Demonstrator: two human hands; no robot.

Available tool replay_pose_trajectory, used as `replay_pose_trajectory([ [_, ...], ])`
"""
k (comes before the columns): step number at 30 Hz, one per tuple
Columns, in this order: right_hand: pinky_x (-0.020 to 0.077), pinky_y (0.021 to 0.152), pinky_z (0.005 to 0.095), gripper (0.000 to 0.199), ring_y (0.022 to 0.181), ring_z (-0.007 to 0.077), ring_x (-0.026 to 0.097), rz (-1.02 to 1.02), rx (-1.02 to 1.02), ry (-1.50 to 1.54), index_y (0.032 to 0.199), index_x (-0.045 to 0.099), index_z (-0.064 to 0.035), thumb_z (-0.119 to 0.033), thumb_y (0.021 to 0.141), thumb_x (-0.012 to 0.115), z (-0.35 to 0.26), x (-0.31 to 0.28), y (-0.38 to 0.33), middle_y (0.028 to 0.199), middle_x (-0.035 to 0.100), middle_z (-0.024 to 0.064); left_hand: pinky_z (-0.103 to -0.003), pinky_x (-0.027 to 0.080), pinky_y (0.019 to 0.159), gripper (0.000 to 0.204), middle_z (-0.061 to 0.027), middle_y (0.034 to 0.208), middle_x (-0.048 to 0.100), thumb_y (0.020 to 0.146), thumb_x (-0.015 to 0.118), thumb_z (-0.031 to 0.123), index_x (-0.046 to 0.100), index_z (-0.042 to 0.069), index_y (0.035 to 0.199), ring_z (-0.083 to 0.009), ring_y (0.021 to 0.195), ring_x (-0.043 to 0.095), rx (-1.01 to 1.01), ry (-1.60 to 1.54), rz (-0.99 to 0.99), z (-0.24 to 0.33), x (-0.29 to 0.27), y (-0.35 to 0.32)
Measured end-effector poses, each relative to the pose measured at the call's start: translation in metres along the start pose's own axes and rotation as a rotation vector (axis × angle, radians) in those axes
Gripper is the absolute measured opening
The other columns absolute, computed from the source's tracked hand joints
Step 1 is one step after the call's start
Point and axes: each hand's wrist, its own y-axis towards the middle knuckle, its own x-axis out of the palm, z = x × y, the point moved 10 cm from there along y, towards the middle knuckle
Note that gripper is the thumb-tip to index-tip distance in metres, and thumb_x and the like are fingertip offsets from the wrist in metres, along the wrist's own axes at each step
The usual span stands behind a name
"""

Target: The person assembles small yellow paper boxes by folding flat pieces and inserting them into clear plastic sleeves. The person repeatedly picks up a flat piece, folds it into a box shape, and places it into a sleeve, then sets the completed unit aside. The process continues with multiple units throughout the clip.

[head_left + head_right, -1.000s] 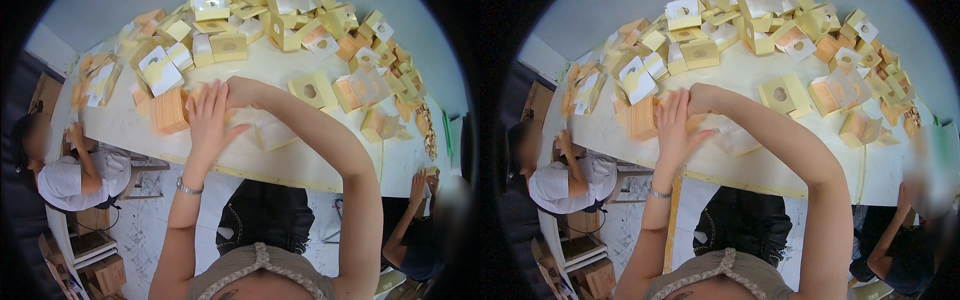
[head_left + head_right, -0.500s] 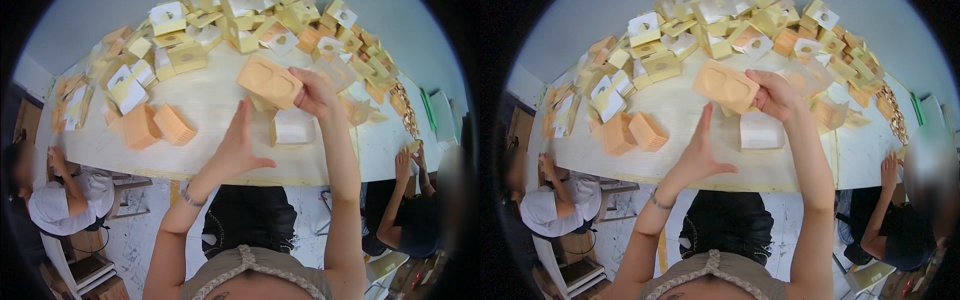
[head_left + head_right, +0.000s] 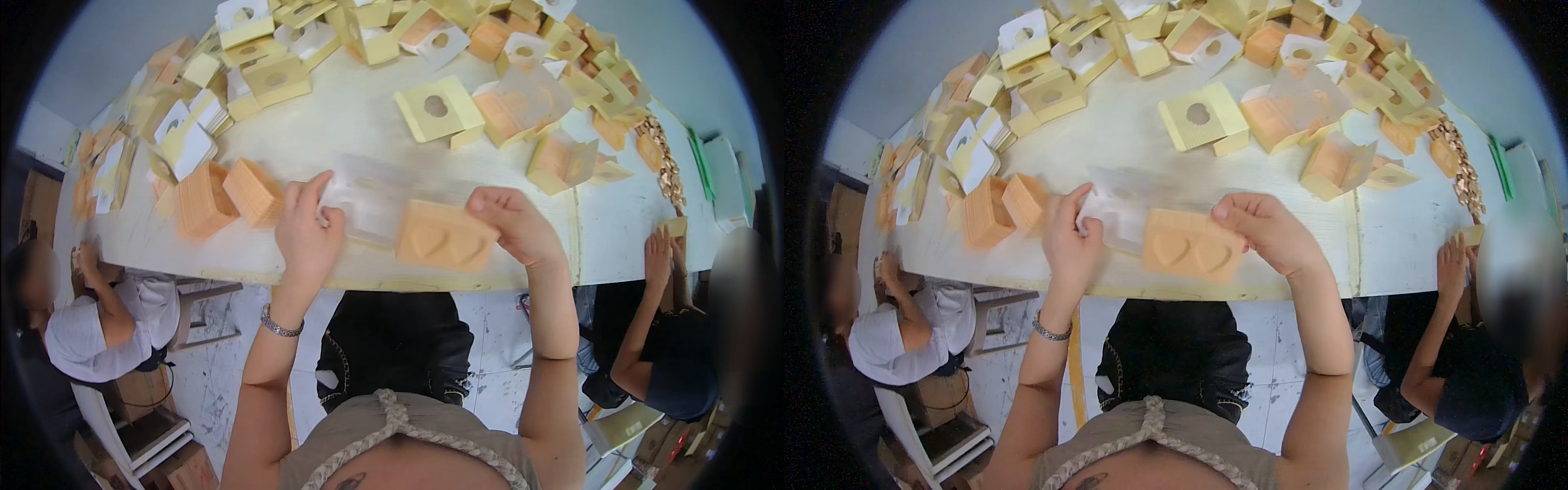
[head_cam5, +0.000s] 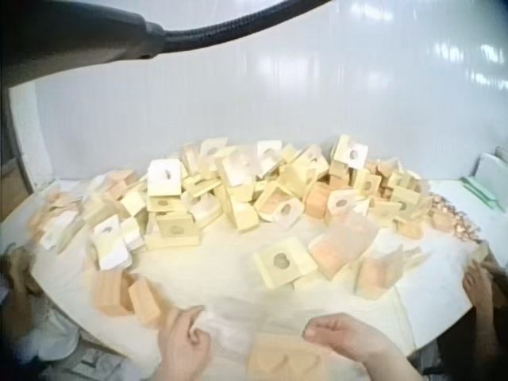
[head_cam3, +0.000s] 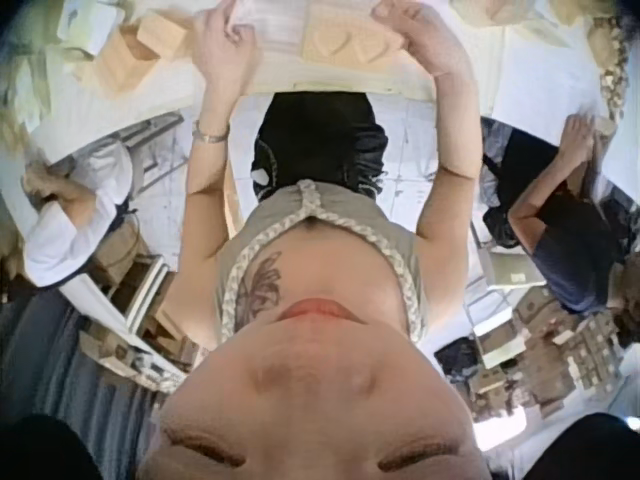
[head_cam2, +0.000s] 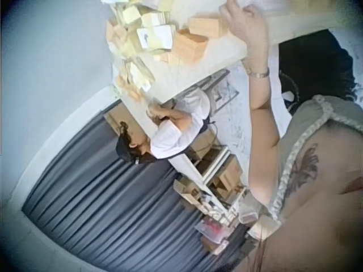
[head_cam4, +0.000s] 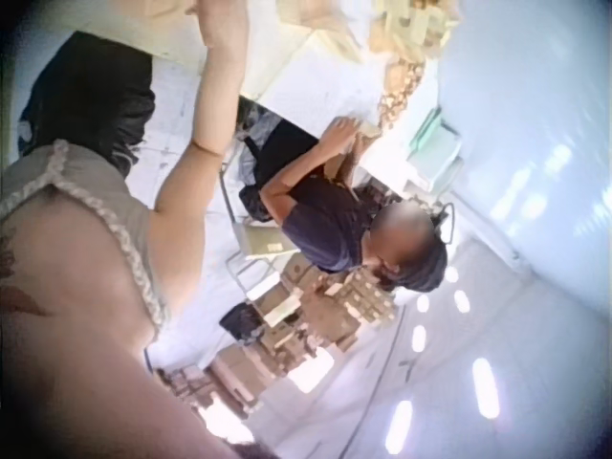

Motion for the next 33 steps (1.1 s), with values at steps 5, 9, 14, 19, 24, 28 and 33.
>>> replay_pose_trajectory([
  [5, 0.0493, 0.083, 0.0391, 0.046, 0.100, 0.0328, 0.056, 0.614, -0.538, -1.462, 0.116, 0.065, -0.0004, -0.031, 0.083, 0.074, -0.030, -0.001, -0.019, 0.114, 0.064, 0.0183, -0.035, 0.051, 0.078, 0.071, -0.0151, 0.120, 0.046, 0.077, 0.064, 0.003, 0.041, 0.007, 0.143, -0.0247, 0.097, 0.057, -0.149, -0.271, 0.010, -0.041, -0.009, -0.024],
  [9, 0.0456, 0.093, 0.0436, 0.061, 0.108, 0.0360, 0.053, 0.432, -0.593, -1.493, 0.132, 0.056, -0.0047, -0.026, 0.079, 0.077, -0.018, 0.050, -0.019, 0.130, 0.054, 0.0202, -0.035, 0.049, 0.086, 0.089, -0.0170, 0.126, 0.047, 0.073, 0.079, 0.011, 0.032, 0.003, 0.148, -0.0257, 0.104, 0.055, -0.048, -0.472, -0.182, -0.026, -0.001, -0.029],
  [14, 0.0430, 0.097, 0.0457, 0.058, 0.115, 0.0377, 0.051, 0.629, -0.536, -1.276, 0.136, 0.056, -0.0120, -0.006, 0.080, 0.070, -0.032, 0.035, -0.022, 0.133, 0.051, 0.0195, -0.037, 0.047, 0.094, 0.086, -0.0210, 0.128, 0.050, 0.067, 0.086, 0.019, 0.041, -0.002, 0.137, -0.0310, 0.112, 0.052, -0.100, -0.292, -0.315, -0.039, 0.021, -0.021],
  [19, 0.0441, 0.096, 0.0431, 0.033, 0.113, 0.0332, 0.051, 0.168, -0.858, -1.535, 0.100, 0.072, -0.0081, -0.004, 0.068, 0.066, -0.065, 0.132, -0.029, 0.121, 0.057, 0.0128, -0.038, 0.047, 0.094, 0.082, -0.0188, 0.121, 0.056, 0.063, 0.089, 0.026, 0.048, -0.001, 0.128, -0.0329, 0.115, 0.054, 0.046, -0.296, -0.328, -0.017, 0.041, -0.017],
  [24, 0.0426, 0.101, 0.0416, 0.047, 0.119, 0.0356, 0.049, -0.171, -0.687, -1.417, 0.113, 0.065, -0.0088, -0.002, 0.067, 0.072, -0.038, 0.131, 0.021, 0.127, 0.053, 0.0140, -0.039, 0.048, 0.091, 0.086, -0.0166, 0.113, 0.062, 0.061, 0.091, 0.029, 0.048, 0.002, 0.130, -0.0322, 0.106, 0.060, -0.084, -0.488, -0.452, -0.028, 0.057, -0.019],
  [28, 0.0406, 0.103, 0.0420, 0.045, 0.125, 0.0345, 0.045, -0.255, -0.574, -1.309, 0.119, 0.062, -0.0101, -0.011, 0.076, 0.074, -0.022, 0.103, 0.029, 0.131, 0.052, 0.0143, -0.038, 0.050, 0.088, 0.090, -0.0164, 0.113, 0.062, 0.059, 0.092, 0.029, 0.047, 0.002, 0.132, -0.0319, 0.105, 0.061, 0.015, -0.395, -0.415, -0.013, 0.053, -0.013],
  [33, 0.0411, 0.097, 0.0393, 0.039, 0.122, 0.0309, 0.047, -0.262, -0.727, -1.655, 0.117, 0.067, -0.0155, -0.031, 0.082, 0.071, -0.016, 0.108, 0.020, 0.130, 0.055, 0.0101, -0.037, 0.053, 0.085, 0.090, -0.0141, 0.114, 0.063, 0.060, 0.092, 0.022, 0.045, 0.002, 0.134, -0.0281, 0.103, 0.063, 0.083, -0.338, -0.382, -0.014, 0.056, -0.018],
])
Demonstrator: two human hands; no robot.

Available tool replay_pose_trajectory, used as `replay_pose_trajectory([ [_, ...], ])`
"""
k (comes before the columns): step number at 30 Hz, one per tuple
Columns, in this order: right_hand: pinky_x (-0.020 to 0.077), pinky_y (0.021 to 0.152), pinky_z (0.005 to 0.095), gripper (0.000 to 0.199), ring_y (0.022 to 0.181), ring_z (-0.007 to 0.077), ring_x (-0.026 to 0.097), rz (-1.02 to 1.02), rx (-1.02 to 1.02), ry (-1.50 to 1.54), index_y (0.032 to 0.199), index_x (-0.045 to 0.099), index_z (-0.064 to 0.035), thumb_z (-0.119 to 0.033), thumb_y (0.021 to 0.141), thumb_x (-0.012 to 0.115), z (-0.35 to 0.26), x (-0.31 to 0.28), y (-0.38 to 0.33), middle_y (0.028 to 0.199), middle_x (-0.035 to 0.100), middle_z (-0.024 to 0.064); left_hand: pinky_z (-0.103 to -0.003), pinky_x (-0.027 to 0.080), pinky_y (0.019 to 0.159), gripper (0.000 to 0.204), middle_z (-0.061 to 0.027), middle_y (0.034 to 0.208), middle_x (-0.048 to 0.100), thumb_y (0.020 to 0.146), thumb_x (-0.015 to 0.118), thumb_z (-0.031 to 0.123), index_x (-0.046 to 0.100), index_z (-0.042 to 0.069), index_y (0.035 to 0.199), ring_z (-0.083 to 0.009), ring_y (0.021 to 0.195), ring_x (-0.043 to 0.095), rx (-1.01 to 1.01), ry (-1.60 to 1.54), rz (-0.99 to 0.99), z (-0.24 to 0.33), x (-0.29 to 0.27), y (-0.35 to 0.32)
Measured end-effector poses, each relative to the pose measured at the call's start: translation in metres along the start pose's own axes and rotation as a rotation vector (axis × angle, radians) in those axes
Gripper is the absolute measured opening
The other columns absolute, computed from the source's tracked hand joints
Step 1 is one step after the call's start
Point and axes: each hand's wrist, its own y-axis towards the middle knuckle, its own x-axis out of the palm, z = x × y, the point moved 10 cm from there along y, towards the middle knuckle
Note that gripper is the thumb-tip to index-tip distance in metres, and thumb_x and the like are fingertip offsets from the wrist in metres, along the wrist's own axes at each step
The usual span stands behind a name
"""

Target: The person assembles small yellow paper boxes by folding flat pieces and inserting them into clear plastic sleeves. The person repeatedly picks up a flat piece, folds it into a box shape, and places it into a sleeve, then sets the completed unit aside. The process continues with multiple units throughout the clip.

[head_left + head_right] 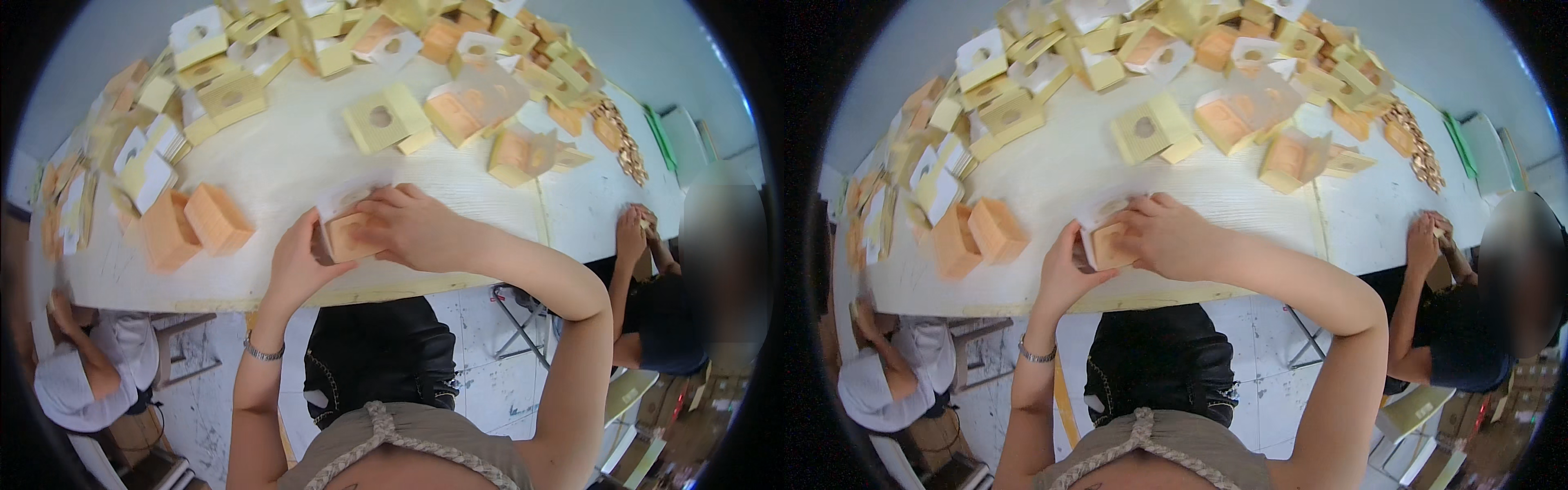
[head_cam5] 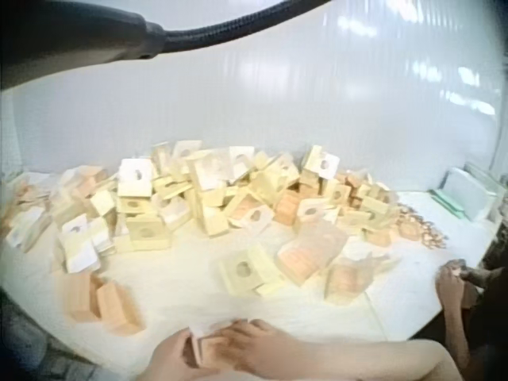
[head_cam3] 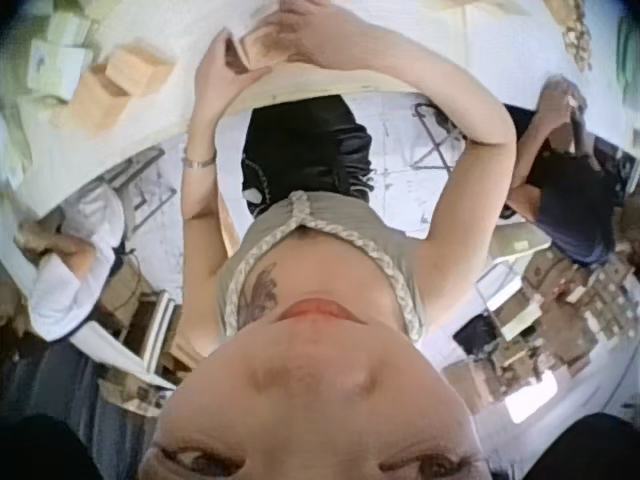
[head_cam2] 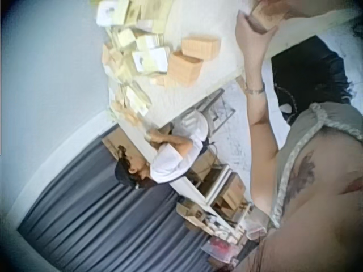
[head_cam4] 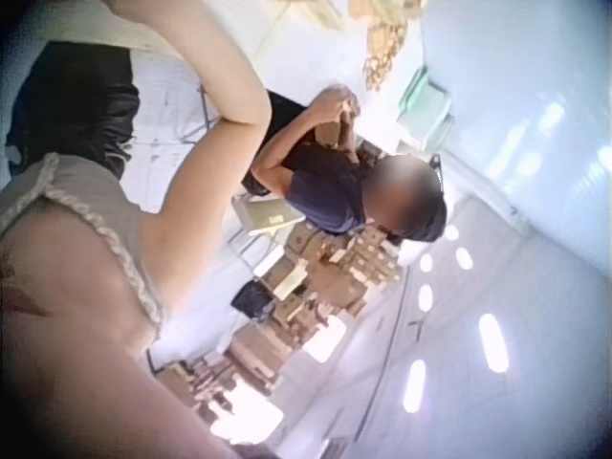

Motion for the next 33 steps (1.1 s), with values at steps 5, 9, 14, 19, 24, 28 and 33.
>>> replay_pose_trajectory([
  [5, 0.0416, 0.095, 0.0398, 0.052, 0.116, 0.0282, 0.048, 0.153, -0.020, -0.036, 0.125, 0.064, -0.0195, -0.041, 0.078, 0.072, 0.005, 0.008, -0.004, 0.124, 0.056, 0.0071, -0.039, 0.051, 0.087, 0.089, -0.0152, 0.117, 0.062, 0.060, 0.092, 0.026, 0.046, 0.001, 0.133, -0.0326, 0.105, 0.061, -0.017, 0.002, 0.000, -0.007, -0.001, -0.002],
  [9, 0.0428, 0.091, 0.0411, 0.051, 0.113, 0.0288, 0.049, 0.121, -0.030, -0.013, 0.126, 0.063, -0.0165, -0.037, 0.079, 0.071, 0.007, 0.008, 0.002, 0.127, 0.054, 0.0084, -0.029, 0.057, 0.078, 0.086, -0.0101, 0.112, 0.063, 0.064, 0.091, 0.011, 0.043, 0.001, 0.136, -0.0156, 0.099, 0.065, 0.040, 0.103, -0.022, 0.005, -0.003, 0.007],
  [14, 0.0465, 0.091, 0.0399, 0.047, 0.114, 0.0294, 0.049, 0.057, -0.061, -0.161, 0.126, 0.063, -0.0137, -0.030, 0.083, 0.067, -0.002, -0.013, -0.004, 0.127, 0.053, 0.0100, -0.029, 0.057, 0.078, 0.084, -0.0097, 0.111, 0.063, 0.066, 0.090, 0.012, 0.044, 0.000, 0.135, -0.0153, 0.096, 0.065, 0.048, 0.077, -0.030, -0.002, 0.002, 0.004],
  [19, 0.0499, 0.095, 0.0389, 0.040, 0.120, 0.0317, 0.050, 0.066, -0.115, -0.019, 0.122, 0.065, -0.0109, -0.018, 0.083, 0.066, 0.008, -0.026, -0.006, 0.127, 0.055, 0.0107, -0.034, 0.054, 0.080, 0.079, -0.0116, 0.108, 0.064, 0.063, 0.091, 0.020, 0.049, 0.003, 0.127, -0.0249, 0.096, 0.065, -0.017, 0.014, -0.042, -0.003, 0.003, 0.005],
  [24, 0.0484, 0.097, 0.0417, 0.041, 0.122, 0.0313, 0.051, 0.257, -0.155, 0.045, 0.122, 0.066, -0.0139, -0.021, 0.081, 0.067, 0.017, -0.021, -0.020, 0.135, 0.054, 0.0121, -0.035, 0.055, 0.077, 0.072, -0.0113, 0.103, 0.066, 0.061, 0.092, 0.018, 0.052, 0.004, 0.120, -0.0262, 0.093, 0.068, -0.063, -0.103, -0.013, 0.008, 0.001, 0.006],
  [28, 0.0467, 0.098, 0.0398, 0.043, 0.123, 0.0275, 0.052, 0.290, -0.121, -0.124, 0.124, 0.065, -0.0193, -0.022, 0.081, 0.068, 0.010, -0.018, -0.031, 0.142, 0.052, 0.0091, -0.034, 0.056, 0.078, 0.070, -0.0123, 0.105, 0.067, 0.061, 0.091, 0.015, 0.052, 0.003, 0.119, -0.0250, 0.094, 0.069, -0.077, -0.083, 0.001, 0.007, 0.000, 0.005],
  [33, 0.0435, 0.099, 0.0391, 0.039, 0.126, 0.0255, 0.050, 0.246, -0.099, -0.247, 0.126, 0.064, -0.0202, -0.022, 0.086, 0.062, 0.012, -0.008, -0.036, 0.142, 0.053, 0.0084, -0.034, 0.056, 0.080, 0.071, -0.0133, 0.107, 0.067, 0.061, 0.091, 0.014, 0.052, 0.002, 0.119, -0.0252, 0.096, 0.069, -0.084, -0.086, -0.017, 0.009, 0.001, 0.004],
])
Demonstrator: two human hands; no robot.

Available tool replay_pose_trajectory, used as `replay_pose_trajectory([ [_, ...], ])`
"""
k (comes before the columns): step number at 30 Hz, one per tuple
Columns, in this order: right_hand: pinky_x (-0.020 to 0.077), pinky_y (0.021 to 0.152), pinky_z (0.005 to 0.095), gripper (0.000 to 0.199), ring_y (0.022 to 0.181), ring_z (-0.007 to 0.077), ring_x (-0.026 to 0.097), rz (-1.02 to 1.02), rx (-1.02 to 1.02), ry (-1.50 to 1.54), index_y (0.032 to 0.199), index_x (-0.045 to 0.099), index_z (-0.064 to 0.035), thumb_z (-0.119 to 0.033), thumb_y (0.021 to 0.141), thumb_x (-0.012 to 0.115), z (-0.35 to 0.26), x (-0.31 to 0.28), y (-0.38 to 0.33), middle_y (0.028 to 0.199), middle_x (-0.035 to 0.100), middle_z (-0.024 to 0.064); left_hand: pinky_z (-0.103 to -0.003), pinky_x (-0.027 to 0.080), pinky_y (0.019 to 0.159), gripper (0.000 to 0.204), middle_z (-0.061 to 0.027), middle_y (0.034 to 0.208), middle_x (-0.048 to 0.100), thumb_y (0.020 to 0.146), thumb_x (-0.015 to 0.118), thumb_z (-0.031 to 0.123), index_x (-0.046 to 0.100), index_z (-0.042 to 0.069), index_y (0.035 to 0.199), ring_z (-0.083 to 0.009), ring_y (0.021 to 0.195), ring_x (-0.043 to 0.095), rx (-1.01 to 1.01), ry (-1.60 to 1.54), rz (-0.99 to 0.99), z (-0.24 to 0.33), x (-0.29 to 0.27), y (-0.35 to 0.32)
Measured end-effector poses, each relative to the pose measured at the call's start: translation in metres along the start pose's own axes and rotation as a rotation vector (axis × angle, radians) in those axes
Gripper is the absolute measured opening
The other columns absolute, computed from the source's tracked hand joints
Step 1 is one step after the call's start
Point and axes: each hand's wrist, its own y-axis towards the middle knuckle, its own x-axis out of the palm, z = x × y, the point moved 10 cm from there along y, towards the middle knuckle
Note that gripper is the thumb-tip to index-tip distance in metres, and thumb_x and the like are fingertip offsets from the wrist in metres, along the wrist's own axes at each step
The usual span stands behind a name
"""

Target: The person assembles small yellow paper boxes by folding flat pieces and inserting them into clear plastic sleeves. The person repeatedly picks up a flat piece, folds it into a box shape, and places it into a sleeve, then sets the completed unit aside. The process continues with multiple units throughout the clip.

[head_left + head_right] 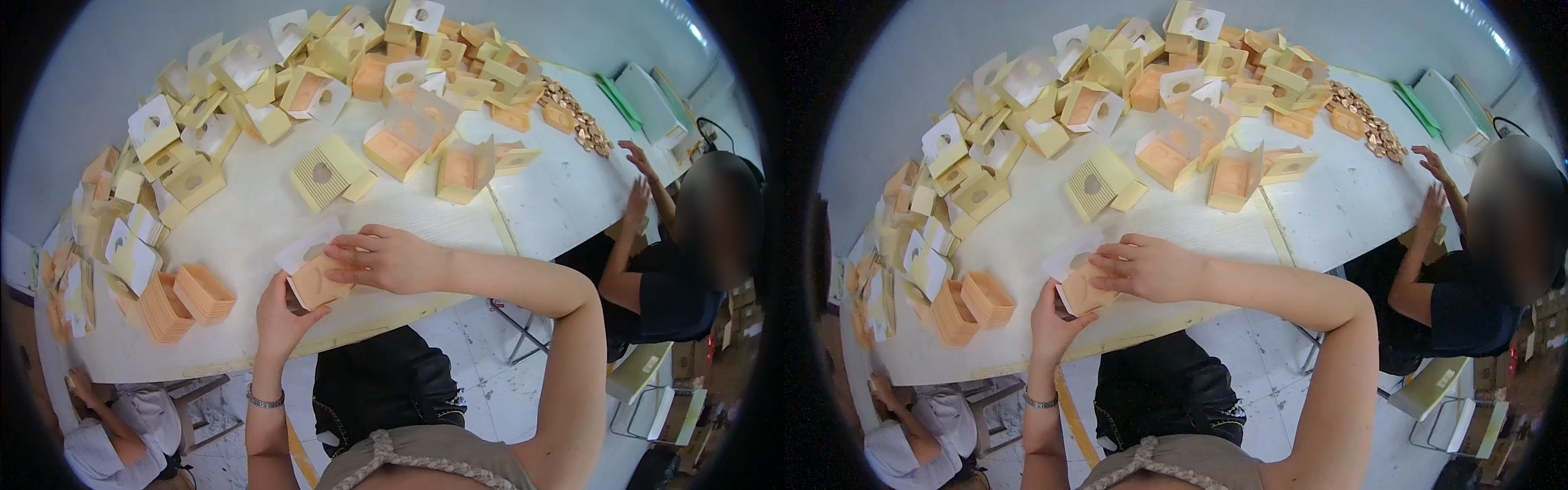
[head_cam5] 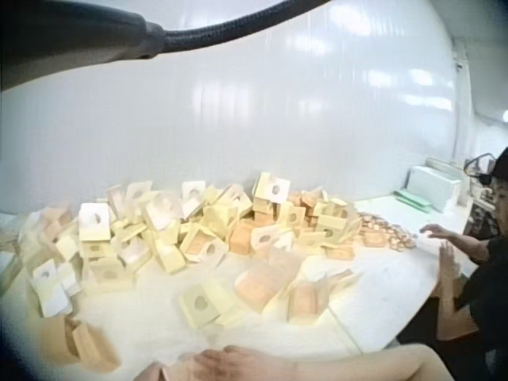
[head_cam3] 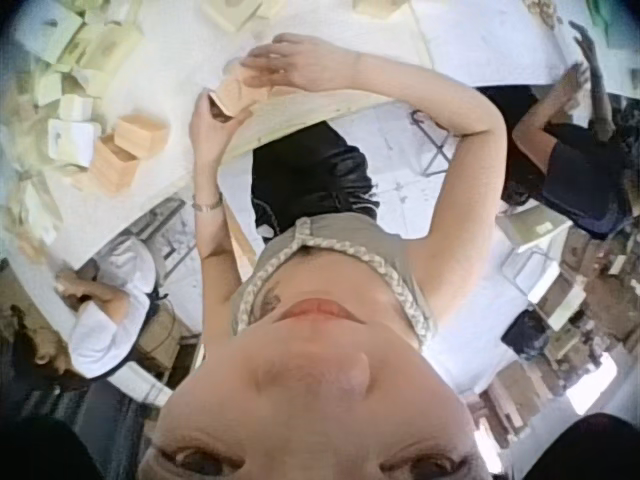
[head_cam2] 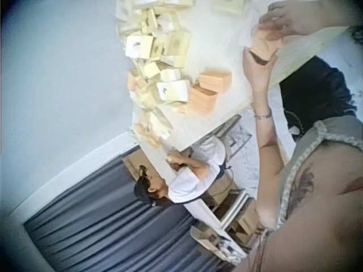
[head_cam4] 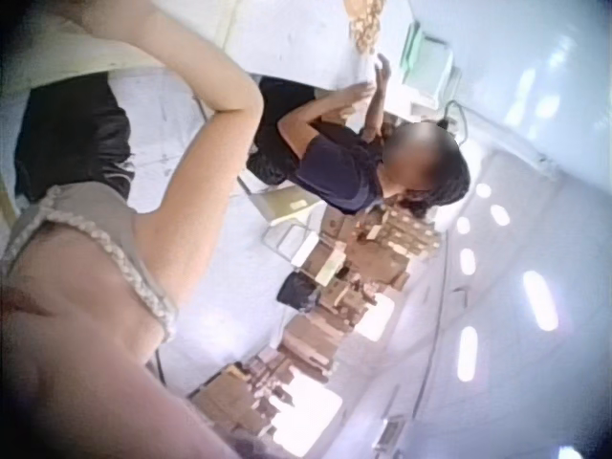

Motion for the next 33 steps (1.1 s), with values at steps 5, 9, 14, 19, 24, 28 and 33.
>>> replay_pose_trajectory([
  [5, 0.0414, 0.101, 0.0381, 0.038, 0.130, 0.0251, 0.048, -0.134, 0.150, 0.392, 0.126, 0.064, -0.0153, -0.020, 0.089, 0.056, 0.027, 0.019, 0.010, 0.141, 0.055, 0.0092, -0.034, 0.055, 0.080, 0.068, -0.0125, 0.106, 0.067, 0.061, 0.091, 0.016, 0.052, 0.002, 0.116, -0.0246, 0.098, 0.069, 0.057, 0.022, 0.017, -0.002, 0.001, 0.005],
  [9, 0.0410, 0.103, 0.0380, 0.040, 0.132, 0.0255, 0.046, -0.159, 0.071, -0.017, 0.126, 0.063, -0.0098, -0.019, 0.088, 0.057, 0.000, 0.003, 0.005, 0.140, 0.056, 0.0082, -0.035, 0.055, 0.079, 0.068, -0.0134, 0.103, 0.067, 0.060, 0.092, 0.017, 0.051, 0.002, 0.113, -0.0265, 0.095, 0.068, 0.027, 0.107, -0.004, 0.011, 0.001, 0.002],
  [14, 0.0385, 0.105, 0.0383, 0.044, 0.133, 0.0240, 0.045, -0.195, 0.065, -0.307, 0.126, 0.061, -0.0024, -0.019, 0.085, 0.057, -0.018, 0.006, 0.003, 0.137, 0.056, 0.0128, -0.036, 0.054, 0.076, 0.064, -0.0147, 0.099, 0.066, 0.061, 0.092, 0.018, 0.050, 0.002, 0.106, -0.0284, 0.090, 0.068, 0.124, 0.225, 0.042, 0.018, 0.003, 0.003],
  [19, 0.0353, 0.108, 0.0394, 0.051, 0.128, 0.0253, 0.049, -0.254, 0.133, -0.290, 0.129, 0.057, 0.0025, -0.020, 0.082, 0.058, -0.014, 0.000, 0.019, 0.134, 0.057, 0.0140, -0.039, 0.053, 0.075, 0.066, -0.0140, 0.098, 0.066, 0.059, 0.092, 0.021, 0.052, 0.003, 0.109, -0.0325, 0.091, 0.065, 0.073, 0.195, 0.050, 0.002, 0.004, 0.010],
  [24, 0.0385, 0.109, 0.0442, 0.054, 0.130, 0.0346, 0.049, -0.083, 0.238, -0.083, 0.131, 0.052, 0.0067, -0.018, 0.084, 0.056, -0.018, 0.006, 0.016, 0.136, 0.053, 0.0244, -0.039, 0.052, 0.073, 0.068, -0.0131, 0.097, 0.065, 0.060, 0.091, 0.022, 0.052, 0.003, 0.113, -0.0323, 0.088, 0.064, 0.154, 0.234, 0.069, 0.019, 0.007, 0.015],
  [28, 0.0413, 0.108, 0.0453, 0.053, 0.132, 0.0376, 0.048, -0.077, 0.325, -0.068, 0.130, 0.053, 0.0068, -0.014, 0.082, 0.059, -0.023, 0.013, 0.020, 0.138, 0.052, 0.0253, -0.036, 0.052, 0.070, 0.067, -0.0106, 0.095, 0.064, 0.059, 0.092, 0.019, 0.053, 0.004, 0.112, -0.0269, 0.080, 0.064, 0.235, 0.250, 0.132, 0.023, 0.004, 0.009],
  [33, 0.0474, 0.101, 0.0435, 0.047, 0.120, 0.0314, 0.057, 0.024, 0.259, 0.152, 0.117, 0.065, -0.0001, -0.016, 0.073, 0.071, 0.021, -0.018, 0.005, 0.128, 0.062, 0.0132, -0.037, 0.053, 0.069, 0.077, -0.0118, 0.100, 0.064, 0.060, 0.092, 0.021, 0.050, 0.004, 0.123, -0.0280, 0.080, 0.064, 0.225, 0.248, 0.083, 0.010, 0.007, 0.009],
])
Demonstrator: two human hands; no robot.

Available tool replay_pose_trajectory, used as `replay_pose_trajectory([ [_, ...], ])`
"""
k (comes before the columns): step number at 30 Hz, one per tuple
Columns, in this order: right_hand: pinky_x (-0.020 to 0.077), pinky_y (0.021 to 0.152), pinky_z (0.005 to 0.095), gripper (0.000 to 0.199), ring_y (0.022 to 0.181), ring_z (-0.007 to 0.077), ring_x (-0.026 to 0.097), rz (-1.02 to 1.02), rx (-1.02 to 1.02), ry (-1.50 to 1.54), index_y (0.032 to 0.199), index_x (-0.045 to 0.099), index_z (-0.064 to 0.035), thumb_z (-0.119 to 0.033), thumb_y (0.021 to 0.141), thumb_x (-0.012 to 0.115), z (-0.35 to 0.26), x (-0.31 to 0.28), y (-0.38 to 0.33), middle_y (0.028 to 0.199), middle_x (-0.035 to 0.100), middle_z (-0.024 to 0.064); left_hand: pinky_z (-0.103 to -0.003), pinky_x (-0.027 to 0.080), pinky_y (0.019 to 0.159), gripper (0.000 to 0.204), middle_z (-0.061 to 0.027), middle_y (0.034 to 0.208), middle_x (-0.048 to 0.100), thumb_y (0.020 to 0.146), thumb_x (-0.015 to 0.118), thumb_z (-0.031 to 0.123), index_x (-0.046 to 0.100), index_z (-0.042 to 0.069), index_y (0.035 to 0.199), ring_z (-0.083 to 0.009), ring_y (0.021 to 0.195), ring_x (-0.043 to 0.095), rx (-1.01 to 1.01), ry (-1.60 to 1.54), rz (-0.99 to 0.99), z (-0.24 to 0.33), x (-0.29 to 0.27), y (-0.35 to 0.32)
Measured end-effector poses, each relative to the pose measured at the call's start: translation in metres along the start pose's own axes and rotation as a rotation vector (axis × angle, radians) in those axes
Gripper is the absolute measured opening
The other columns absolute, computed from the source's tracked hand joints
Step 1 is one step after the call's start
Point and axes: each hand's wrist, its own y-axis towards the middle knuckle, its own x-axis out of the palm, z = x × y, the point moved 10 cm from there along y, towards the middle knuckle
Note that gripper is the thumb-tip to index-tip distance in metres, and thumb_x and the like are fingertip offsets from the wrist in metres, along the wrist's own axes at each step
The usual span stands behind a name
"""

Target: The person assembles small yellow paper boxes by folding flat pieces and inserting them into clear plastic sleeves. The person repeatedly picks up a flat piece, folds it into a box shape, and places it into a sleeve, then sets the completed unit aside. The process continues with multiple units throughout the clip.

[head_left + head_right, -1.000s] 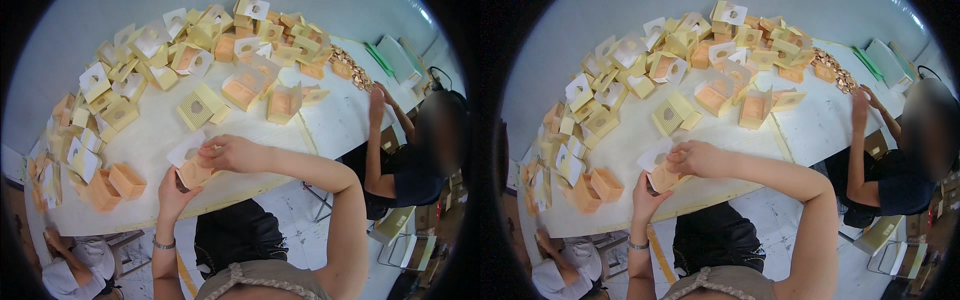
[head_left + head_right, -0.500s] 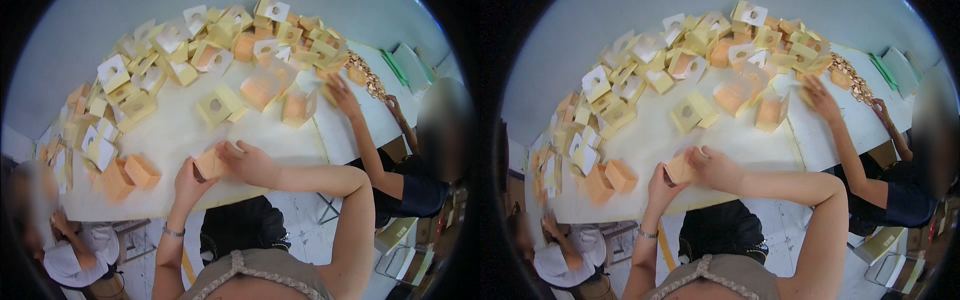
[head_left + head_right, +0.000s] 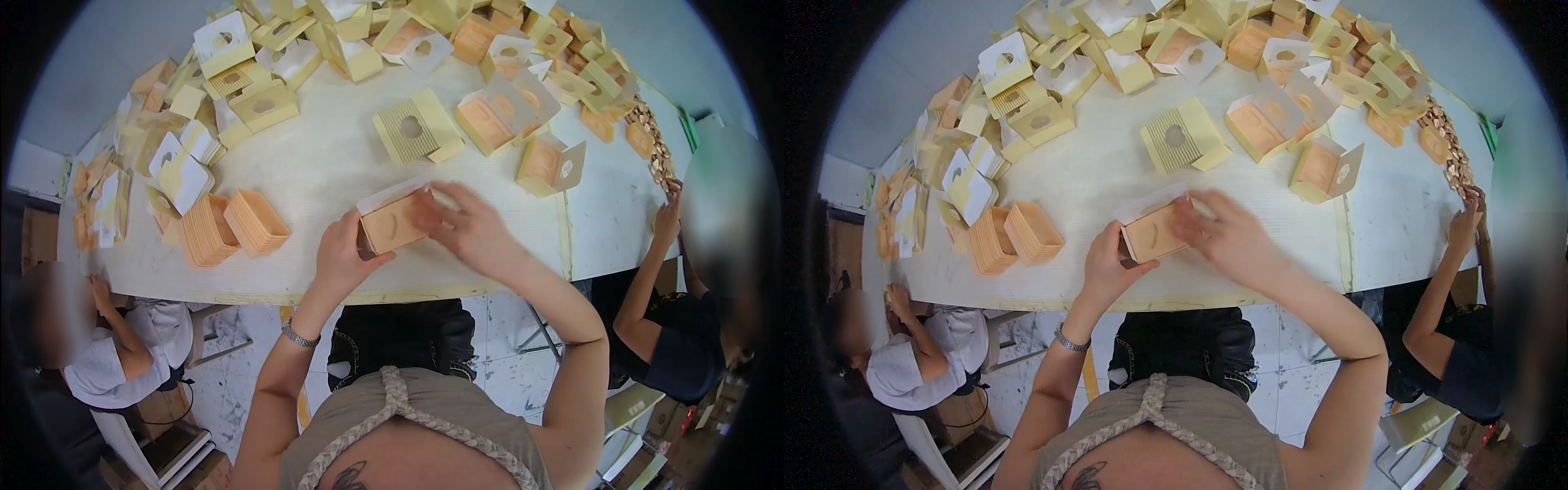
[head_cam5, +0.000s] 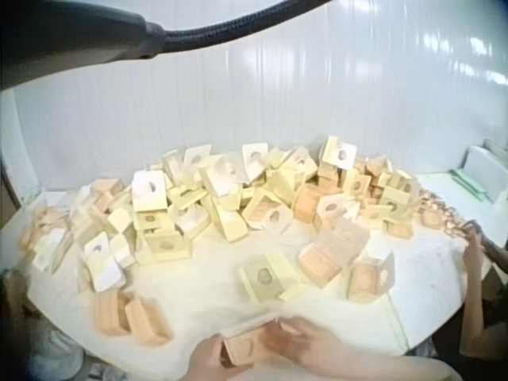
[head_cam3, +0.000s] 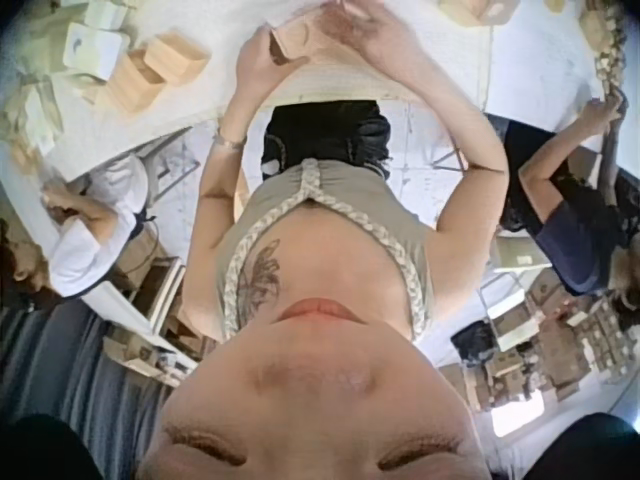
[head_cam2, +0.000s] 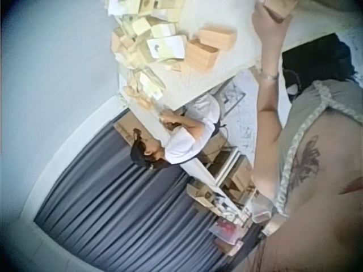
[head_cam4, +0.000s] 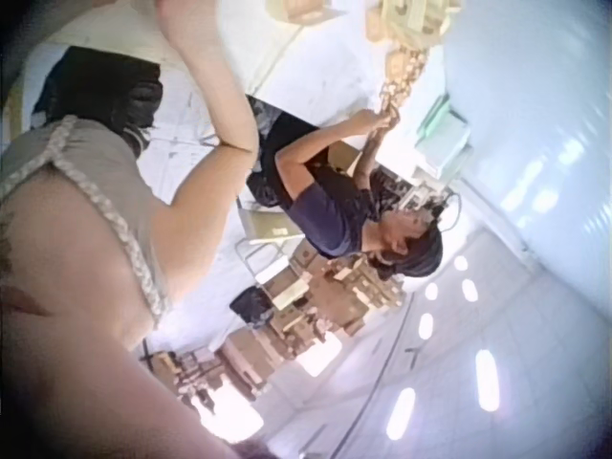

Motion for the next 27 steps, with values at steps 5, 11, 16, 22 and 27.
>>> replay_pose_trajectory([
  [5, 0.0506, 0.089, 0.0400, 0.043, 0.109, 0.0252, 0.061, -0.033, -0.074, 0.094, 0.109, 0.069, -0.0032, -0.018, 0.068, 0.077, 0.021, -0.008, 0.015, 0.114, 0.069, 0.0061, -0.040, 0.050, 0.077, 0.086, -0.0137, 0.104, 0.064, 0.058, 0.092, 0.025, 0.048, 0.001, 0.127, -0.0327, 0.088, 0.062, 0.021, -0.010, -0.035, 0.004, 0.005, 0.013],
  [11, 0.0459, 0.092, 0.0396, 0.034, 0.115, 0.0229, 0.057, 0.004, -0.069, -0.085, 0.106, 0.072, -0.0041, -0.020, 0.076, 0.072, -0.001, 0.000, -0.004, 0.123, 0.066, 0.0079, -0.043, 0.047, 0.084, 0.089, -0.0146, 0.108, 0.063, 0.055, 0.093, 0.025, 0.047, 0.000, 0.127, -0.0357, 0.094, 0.060, -0.089, -0.018, -0.084, -0.007, 0.011, 0.010],
  [16, 0.0448, 0.092, 0.0393, 0.029, 0.116, 0.0234, 0.055, -0.221, -0.150, -0.454, 0.104, 0.071, -0.0028, -0.018, 0.080, 0.070, -0.019, 0.018, -0.010, 0.124, 0.065, 0.0099, -0.043, 0.047, 0.084, 0.089, -0.0164, 0.108, 0.062, 0.056, 0.092, 0.027, 0.046, -0.002, 0.127, -0.0357, 0.096, 0.059, 0.010, 0.105, -0.065, 0.002, 0.012, 0.010],
  [22, 0.0469, 0.078, 0.0331, 0.032, 0.104, 0.0233, 0.057, 0.037, -0.012, -0.159, 0.101, 0.070, -0.0013, -0.015, 0.072, 0.064, -0.001, 0.004, -0.004, 0.117, 0.067, 0.0133, -0.043, 0.047, 0.082, 0.084, -0.0167, 0.105, 0.061, 0.061, 0.090, 0.028, 0.045, -0.003, 0.125, -0.0356, 0.094, 0.058, 0.061, 0.003, 0.015, 0.026, 0.002, 0.020],
  [27, 0.0491, 0.070, 0.0289, 0.036, 0.099, 0.0212, 0.060, 0.023, -0.064, -0.230, 0.105, 0.069, 0.0003, -0.013, 0.072, 0.065, -0.005, 0.007, -0.003, 0.117, 0.067, 0.0122, -0.045, 0.043, 0.088, 0.087, -0.0159, 0.111, 0.061, 0.065, 0.088, 0.032, 0.044, -0.003, 0.131, -0.0358, 0.098, 0.059, 0.027, 0.015, 0.021, 0.004, 0.012, 0.019],
])
